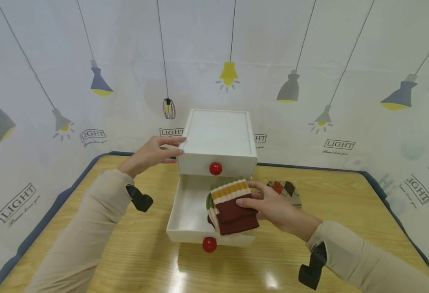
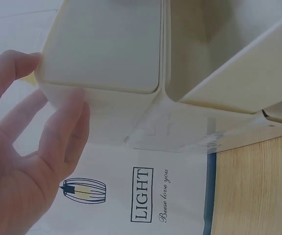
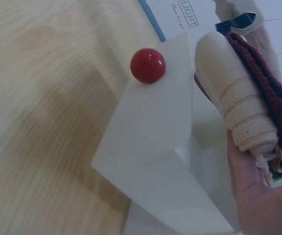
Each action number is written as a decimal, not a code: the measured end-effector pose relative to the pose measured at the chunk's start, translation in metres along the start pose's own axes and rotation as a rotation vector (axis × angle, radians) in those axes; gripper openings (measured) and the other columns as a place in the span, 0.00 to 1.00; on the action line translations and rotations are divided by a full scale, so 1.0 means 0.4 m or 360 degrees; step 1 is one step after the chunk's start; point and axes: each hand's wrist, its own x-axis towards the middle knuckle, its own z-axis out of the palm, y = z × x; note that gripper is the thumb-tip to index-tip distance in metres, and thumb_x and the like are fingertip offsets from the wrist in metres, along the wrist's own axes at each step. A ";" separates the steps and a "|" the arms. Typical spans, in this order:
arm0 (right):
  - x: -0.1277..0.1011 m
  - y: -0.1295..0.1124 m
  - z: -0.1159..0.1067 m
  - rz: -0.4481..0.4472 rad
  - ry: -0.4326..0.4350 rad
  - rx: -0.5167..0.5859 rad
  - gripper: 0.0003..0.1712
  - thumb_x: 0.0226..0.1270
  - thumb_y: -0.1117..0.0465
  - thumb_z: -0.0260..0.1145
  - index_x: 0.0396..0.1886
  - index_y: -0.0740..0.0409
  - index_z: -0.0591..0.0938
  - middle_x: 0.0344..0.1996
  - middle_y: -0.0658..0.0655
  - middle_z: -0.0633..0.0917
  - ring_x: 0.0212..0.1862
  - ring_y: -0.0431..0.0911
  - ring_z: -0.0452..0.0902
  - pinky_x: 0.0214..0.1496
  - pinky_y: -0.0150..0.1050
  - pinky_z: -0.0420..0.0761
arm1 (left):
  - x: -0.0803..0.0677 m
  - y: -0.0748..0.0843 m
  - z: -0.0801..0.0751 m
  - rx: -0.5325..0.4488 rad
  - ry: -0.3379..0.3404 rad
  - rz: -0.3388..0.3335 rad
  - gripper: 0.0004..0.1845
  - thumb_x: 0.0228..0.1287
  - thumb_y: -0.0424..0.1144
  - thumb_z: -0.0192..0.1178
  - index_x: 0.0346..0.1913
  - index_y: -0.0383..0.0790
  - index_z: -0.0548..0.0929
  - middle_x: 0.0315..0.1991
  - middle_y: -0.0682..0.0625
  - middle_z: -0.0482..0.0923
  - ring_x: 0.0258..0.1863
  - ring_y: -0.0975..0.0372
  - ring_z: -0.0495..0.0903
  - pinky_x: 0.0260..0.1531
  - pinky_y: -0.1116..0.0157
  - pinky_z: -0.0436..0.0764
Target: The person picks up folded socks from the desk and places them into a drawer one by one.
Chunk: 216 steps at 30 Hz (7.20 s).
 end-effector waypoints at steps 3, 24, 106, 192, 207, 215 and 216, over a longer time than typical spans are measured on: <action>0.025 0.009 0.019 0.0038 0.0025 0.0058 0.37 0.61 0.61 0.60 0.65 0.63 0.53 0.51 0.68 0.69 0.45 0.51 0.75 0.44 0.44 0.79 | 0.001 0.000 0.000 0.0000 0.0002 0.0006 0.29 0.61 0.40 0.56 0.65 0.41 0.62 0.59 0.38 0.58 0.53 0.49 0.68 0.47 0.62 0.76; 0.161 0.019 0.096 0.0265 0.0378 -0.0118 0.37 0.59 0.70 0.56 0.65 0.65 0.50 0.51 0.69 0.69 0.46 0.54 0.71 0.39 0.44 0.79 | -0.004 0.009 0.002 0.0008 -0.0004 0.0012 0.28 0.62 0.39 0.54 0.65 0.41 0.62 0.59 0.38 0.58 0.53 0.49 0.68 0.48 0.61 0.76; 0.086 0.228 0.242 -0.0447 0.0741 0.0497 0.19 0.54 0.67 0.65 0.45 0.69 0.74 0.38 0.60 0.77 0.37 0.43 0.75 0.41 0.35 0.80 | -0.002 0.003 0.006 -0.0032 0.0020 0.0009 0.28 0.61 0.39 0.55 0.64 0.42 0.63 0.60 0.41 0.58 0.53 0.50 0.69 0.48 0.61 0.76; 0.033 0.368 0.225 -0.0156 0.0541 0.0319 0.20 0.55 0.65 0.65 0.45 0.75 0.75 0.40 0.58 0.79 0.41 0.40 0.74 0.43 0.29 0.77 | 0.001 -0.011 0.004 -0.0015 0.0004 0.0044 0.30 0.60 0.45 0.56 0.65 0.43 0.62 0.64 0.43 0.55 0.52 0.52 0.70 0.47 0.61 0.76; -0.026 0.407 0.254 -0.0185 0.0552 0.0237 0.21 0.50 0.65 0.68 0.43 0.74 0.76 0.40 0.63 0.79 0.36 0.43 0.78 0.36 0.29 0.79 | 0.002 -0.009 0.004 -0.0076 0.0052 0.0014 0.27 0.60 0.41 0.56 0.63 0.45 0.65 0.65 0.50 0.55 0.51 0.55 0.70 0.47 0.61 0.76; -0.039 0.401 0.239 -0.0242 0.0320 0.0173 0.24 0.54 0.64 0.66 0.48 0.74 0.73 0.47 0.66 0.75 0.45 0.51 0.76 0.44 0.31 0.78 | -0.001 -0.005 0.005 -0.0075 0.0049 0.0023 0.28 0.60 0.42 0.57 0.63 0.45 0.65 0.64 0.50 0.56 0.51 0.55 0.70 0.47 0.61 0.76; -0.046 0.396 0.231 -0.0255 0.0231 0.0146 0.25 0.55 0.64 0.65 0.50 0.73 0.71 0.50 0.67 0.73 0.48 0.54 0.74 0.46 0.33 0.77 | -0.002 -0.005 0.006 -0.0078 0.0050 0.0025 0.28 0.60 0.41 0.57 0.63 0.45 0.65 0.64 0.49 0.56 0.51 0.55 0.70 0.47 0.61 0.76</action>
